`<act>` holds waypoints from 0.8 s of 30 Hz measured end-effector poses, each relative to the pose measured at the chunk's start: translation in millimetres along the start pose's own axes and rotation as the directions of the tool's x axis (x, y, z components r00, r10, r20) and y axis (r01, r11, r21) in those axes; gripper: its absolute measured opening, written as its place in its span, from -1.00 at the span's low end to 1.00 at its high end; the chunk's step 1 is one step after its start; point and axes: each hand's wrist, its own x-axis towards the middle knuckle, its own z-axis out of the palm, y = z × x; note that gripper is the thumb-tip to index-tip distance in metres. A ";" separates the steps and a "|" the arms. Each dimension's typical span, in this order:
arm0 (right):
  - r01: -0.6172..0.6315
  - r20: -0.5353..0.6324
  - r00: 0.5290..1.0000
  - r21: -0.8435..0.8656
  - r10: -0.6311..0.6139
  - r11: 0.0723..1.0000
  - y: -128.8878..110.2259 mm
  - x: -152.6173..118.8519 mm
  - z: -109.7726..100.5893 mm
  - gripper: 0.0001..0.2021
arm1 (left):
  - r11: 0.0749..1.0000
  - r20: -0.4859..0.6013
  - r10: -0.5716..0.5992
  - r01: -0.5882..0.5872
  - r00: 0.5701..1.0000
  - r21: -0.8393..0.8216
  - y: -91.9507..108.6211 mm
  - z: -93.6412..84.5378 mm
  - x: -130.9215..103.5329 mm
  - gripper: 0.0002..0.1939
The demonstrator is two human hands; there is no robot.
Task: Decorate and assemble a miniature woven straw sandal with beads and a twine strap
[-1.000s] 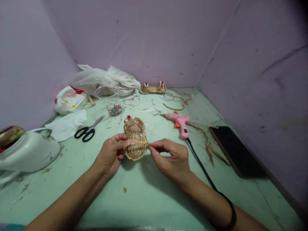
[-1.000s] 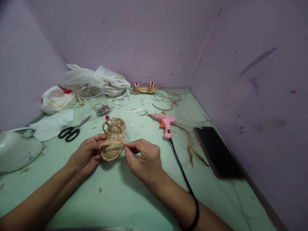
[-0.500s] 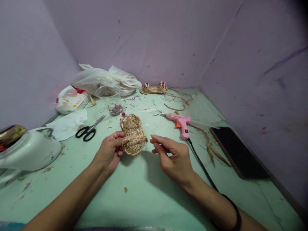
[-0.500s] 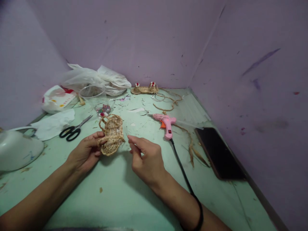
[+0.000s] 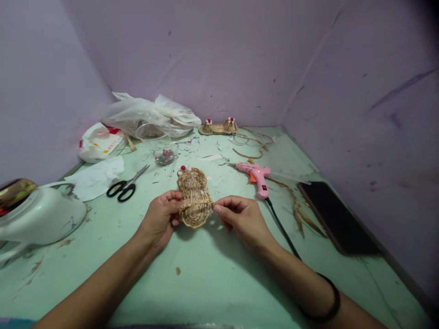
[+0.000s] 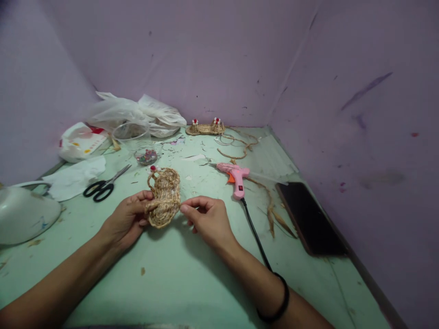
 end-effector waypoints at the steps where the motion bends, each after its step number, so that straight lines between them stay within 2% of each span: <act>1: 0.000 0.001 1.000 0.007 0.000 1.000 0.4 -0.3 0.3 -0.86 | 1.000 -0.002 0.011 -0.011 1.000 0.009 -0.3 0.1 -0.9 -0.64; 7: 0.012 0.024 1.000 -0.063 -0.010 0.998 2.4 2.6 -2.2 -0.89 | 0.990 -0.023 0.095 -0.092 0.995 0.103 -4.0 1.2 -2.3 -0.67; 10: 0.015 0.048 0.999 -0.206 -0.005 0.978 4.9 9.0 -9.7 -0.93 | 0.952 -0.003 0.093 -0.088 0.996 0.294 -4.1 1.5 -1.0 -0.76; 13: 0.013 0.054 0.999 -0.343 0.006 0.939 5.9 14.1 -16.8 -0.96 | 0.828 0.053 0.081 -0.097 0.995 0.552 -1.3 -2.1 -0.8 -0.83; 16: -0.002 0.060 0.998 -0.402 0.029 0.916 6.6 15.3 -19.1 -0.96 | 0.664 0.087 0.157 -0.171 0.984 0.728 2.8 -10.8 -2.9 -0.83; 18: -0.017 0.057 0.997 -0.403 0.043 0.915 8.5 15.2 -18.9 -0.93 | 0.591 0.155 0.133 -0.204 0.979 0.780 4.9 -17.5 -5.1 -0.83; 21: -0.029 0.054 0.997 -0.390 0.055 0.920 13.9 16.0 -18.7 -0.91 | 0.552 0.262 -0.016 -0.210 0.965 0.807 5.4 -23.8 -7.7 -0.81; 24: 0.046 0.068 0.998 -0.434 -0.018 0.900 20.5 17.8 -19.2 -0.90 | 0.507 0.282 -0.014 -0.236 0.959 0.829 2.8 -23.5 -8.1 -0.81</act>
